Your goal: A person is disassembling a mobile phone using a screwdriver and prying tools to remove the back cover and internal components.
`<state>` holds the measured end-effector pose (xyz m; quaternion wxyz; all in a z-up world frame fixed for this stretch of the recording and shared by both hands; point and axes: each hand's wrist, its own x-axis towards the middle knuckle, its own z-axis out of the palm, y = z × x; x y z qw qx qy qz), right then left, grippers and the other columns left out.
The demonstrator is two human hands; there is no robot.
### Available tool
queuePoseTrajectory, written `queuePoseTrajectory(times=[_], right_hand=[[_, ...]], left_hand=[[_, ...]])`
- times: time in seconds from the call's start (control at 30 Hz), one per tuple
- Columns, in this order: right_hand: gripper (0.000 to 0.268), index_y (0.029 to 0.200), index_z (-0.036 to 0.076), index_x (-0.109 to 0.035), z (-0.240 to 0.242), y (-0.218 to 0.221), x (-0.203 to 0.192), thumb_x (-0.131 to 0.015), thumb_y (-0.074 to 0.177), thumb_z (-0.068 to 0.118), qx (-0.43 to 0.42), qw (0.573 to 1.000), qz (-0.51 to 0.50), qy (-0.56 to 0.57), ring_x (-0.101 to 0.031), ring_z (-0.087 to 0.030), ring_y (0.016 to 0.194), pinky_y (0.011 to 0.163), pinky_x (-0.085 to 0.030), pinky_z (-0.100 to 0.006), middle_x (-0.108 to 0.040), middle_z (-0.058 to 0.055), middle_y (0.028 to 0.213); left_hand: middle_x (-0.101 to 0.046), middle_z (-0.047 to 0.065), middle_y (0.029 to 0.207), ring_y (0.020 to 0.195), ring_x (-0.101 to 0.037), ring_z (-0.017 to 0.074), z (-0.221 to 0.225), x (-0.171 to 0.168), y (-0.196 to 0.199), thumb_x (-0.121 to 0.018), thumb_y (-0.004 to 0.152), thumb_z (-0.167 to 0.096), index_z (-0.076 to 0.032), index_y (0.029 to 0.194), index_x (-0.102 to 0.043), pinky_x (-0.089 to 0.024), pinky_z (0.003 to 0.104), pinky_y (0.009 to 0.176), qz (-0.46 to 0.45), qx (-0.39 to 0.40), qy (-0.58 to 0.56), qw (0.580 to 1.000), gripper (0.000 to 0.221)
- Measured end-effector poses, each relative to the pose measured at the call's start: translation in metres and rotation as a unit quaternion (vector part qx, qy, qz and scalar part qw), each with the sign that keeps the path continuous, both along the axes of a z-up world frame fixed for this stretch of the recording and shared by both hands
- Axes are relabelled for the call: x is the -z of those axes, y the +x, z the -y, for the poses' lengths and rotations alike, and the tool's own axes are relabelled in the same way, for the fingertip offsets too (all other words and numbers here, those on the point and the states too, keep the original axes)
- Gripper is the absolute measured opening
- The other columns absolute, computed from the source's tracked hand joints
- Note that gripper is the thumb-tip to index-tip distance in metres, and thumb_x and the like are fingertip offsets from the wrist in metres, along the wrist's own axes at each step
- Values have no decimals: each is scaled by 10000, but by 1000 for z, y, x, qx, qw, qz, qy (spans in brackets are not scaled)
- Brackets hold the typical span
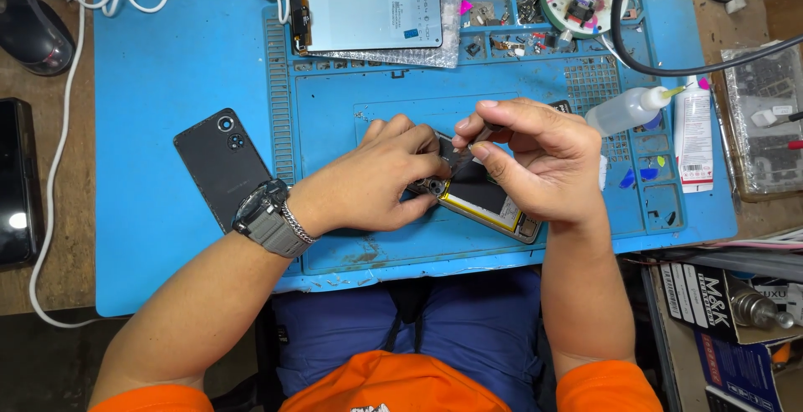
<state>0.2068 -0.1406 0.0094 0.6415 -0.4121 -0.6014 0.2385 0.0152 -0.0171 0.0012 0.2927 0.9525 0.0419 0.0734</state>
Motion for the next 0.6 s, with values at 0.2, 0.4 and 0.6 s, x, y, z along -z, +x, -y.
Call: queuePoseTrajectory(times=[0.2,0.4,0.6], right_hand=[[521,1454,-101,-496,2,11,-9,-522,934,-110,35,984,-8,-173,-541,-115,647,588,-466,-266,-675,-179,865],[862,1366,333,-587,38,-12,-23,-829,634,720,187,622,481,-589,-673,-314,1206,952,-564,-518,-590,-28,1350],[816,964,189,-659,15,-10,-37,-847,565,876,185,538,519,-638,-693,-200,1057,718,-527,-378,-712,2,1072]], left_hand=[[-537,66,1084,1069,-477,301,-5,8,0,-772,809,-354,-136,1071,-673,-370,460,890,41,1,51,998,355],[-581,56,1126,1026,-500,327,-8,28,5,-767,799,-502,-195,1137,-681,-390,514,797,53,-9,126,991,464],[-546,30,1145,1045,-481,279,-6,22,2,-779,800,-504,-220,1132,-669,-351,448,824,73,-14,147,986,450]])
